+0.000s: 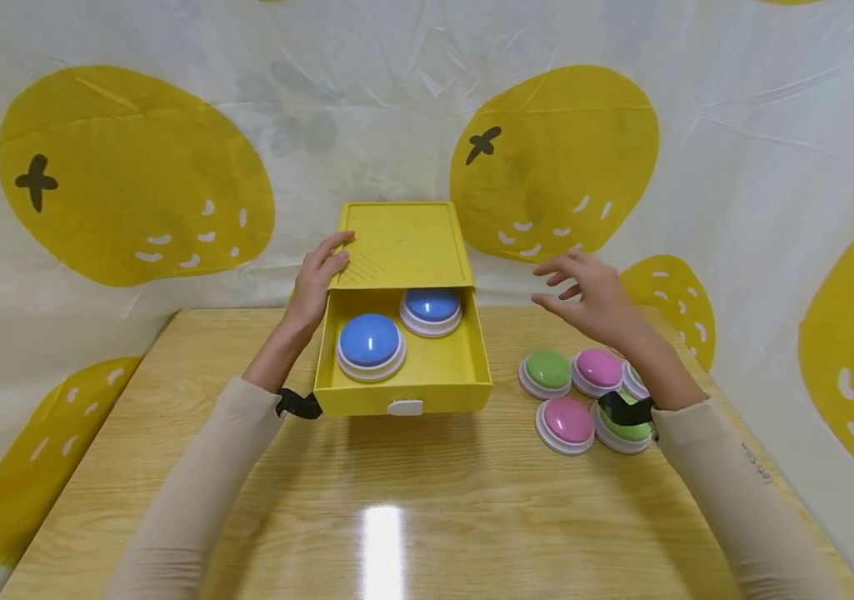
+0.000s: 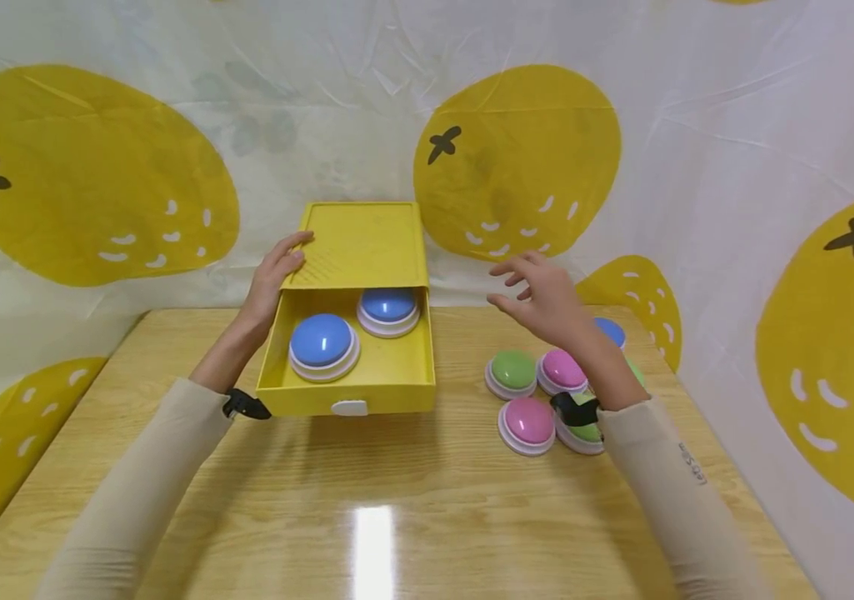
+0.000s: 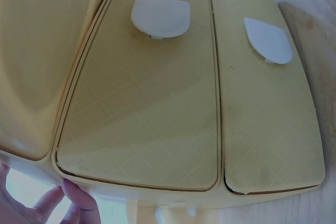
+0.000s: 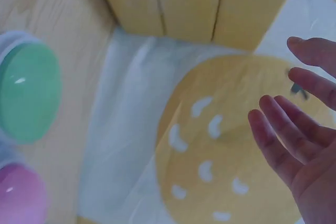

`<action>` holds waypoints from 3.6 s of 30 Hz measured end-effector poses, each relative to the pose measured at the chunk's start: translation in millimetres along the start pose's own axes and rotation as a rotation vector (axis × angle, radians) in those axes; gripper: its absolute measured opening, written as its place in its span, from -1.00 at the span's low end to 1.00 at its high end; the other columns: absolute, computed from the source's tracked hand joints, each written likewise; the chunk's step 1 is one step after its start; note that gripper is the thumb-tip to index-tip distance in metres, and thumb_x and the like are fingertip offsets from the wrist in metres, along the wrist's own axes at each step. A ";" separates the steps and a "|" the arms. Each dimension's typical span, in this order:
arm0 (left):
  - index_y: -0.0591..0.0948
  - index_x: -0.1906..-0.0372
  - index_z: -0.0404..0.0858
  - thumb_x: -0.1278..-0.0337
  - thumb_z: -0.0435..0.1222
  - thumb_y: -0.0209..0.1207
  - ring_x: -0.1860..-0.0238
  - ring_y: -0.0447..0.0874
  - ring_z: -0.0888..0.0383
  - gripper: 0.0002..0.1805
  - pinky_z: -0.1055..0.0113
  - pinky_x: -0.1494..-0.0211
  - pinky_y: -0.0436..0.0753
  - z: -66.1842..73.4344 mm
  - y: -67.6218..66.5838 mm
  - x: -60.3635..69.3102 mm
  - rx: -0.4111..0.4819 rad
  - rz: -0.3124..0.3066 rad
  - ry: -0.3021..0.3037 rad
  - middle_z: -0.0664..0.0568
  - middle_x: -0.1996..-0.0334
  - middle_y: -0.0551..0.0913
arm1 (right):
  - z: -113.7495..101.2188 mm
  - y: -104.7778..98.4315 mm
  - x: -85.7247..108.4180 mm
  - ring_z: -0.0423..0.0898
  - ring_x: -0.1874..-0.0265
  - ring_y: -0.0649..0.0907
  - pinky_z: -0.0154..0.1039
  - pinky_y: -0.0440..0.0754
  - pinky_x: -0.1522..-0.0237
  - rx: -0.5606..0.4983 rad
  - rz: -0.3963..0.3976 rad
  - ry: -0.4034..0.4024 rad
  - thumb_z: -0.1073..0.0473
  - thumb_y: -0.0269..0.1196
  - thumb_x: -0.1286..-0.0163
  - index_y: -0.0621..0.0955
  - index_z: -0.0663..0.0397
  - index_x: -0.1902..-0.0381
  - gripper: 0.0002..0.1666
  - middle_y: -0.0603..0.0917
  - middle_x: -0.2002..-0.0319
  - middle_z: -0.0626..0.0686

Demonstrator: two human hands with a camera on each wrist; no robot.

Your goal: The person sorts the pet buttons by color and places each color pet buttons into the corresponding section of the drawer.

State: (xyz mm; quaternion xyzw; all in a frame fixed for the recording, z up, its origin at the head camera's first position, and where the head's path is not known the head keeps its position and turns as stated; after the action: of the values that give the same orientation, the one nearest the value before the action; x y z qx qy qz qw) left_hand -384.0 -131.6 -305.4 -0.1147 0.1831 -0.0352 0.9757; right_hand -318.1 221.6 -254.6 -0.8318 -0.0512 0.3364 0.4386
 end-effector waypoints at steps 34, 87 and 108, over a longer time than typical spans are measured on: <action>0.36 -0.53 -0.32 -0.61 -0.21 -0.10 -0.55 0.12 -0.17 -0.46 -0.12 -0.61 0.10 -0.9 2.5 -3.4 0.041 -0.030 -0.020 -0.21 -0.57 0.26 | 187.7 8.2 78.9 0.47 -0.38 0.36 0.47 0.31 -0.35 0.007 -0.288 0.525 -0.15 0.27 -0.49 0.44 0.31 -0.39 -0.23 0.44 -0.38 0.45; 0.44 -0.50 -0.19 -0.59 -0.12 -0.07 -0.27 0.28 -0.15 -0.47 -0.06 -0.43 0.22 0.2 -1.7 -0.8 -0.013 0.020 -0.010 -0.26 -0.39 0.39 | 253.2 24.6 115.1 0.54 -0.23 0.33 0.51 0.23 -0.33 0.094 -0.475 0.616 0.02 0.33 -0.42 0.22 0.43 -0.46 -0.10 0.24 -0.37 0.60; 0.44 -0.50 -0.19 -0.59 -0.12 -0.08 -0.29 0.28 -0.14 -0.47 -0.07 -0.44 0.22 1.0 0.5 -0.8 -0.018 0.012 -0.003 -0.24 -0.43 0.37 | 256.0 18.9 117.8 0.53 -0.19 0.36 0.51 0.27 -0.30 0.109 -0.400 0.641 0.04 0.39 -0.35 0.27 0.38 -0.44 -0.10 0.31 -0.33 0.60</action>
State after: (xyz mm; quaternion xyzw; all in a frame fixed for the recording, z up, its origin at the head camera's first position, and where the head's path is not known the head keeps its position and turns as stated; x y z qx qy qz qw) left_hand -384.4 -130.8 -304.3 -0.1223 0.1824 -0.0276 0.9752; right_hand -386.4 432.8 -429.2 -0.8437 -0.0546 -0.0307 0.5331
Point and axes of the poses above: each hand's wrist, its own x-axis away from the middle knuckle, its own y-axis out of the palm, z = x × y, the point moved 10 cm from there along -x, towards the middle knuckle
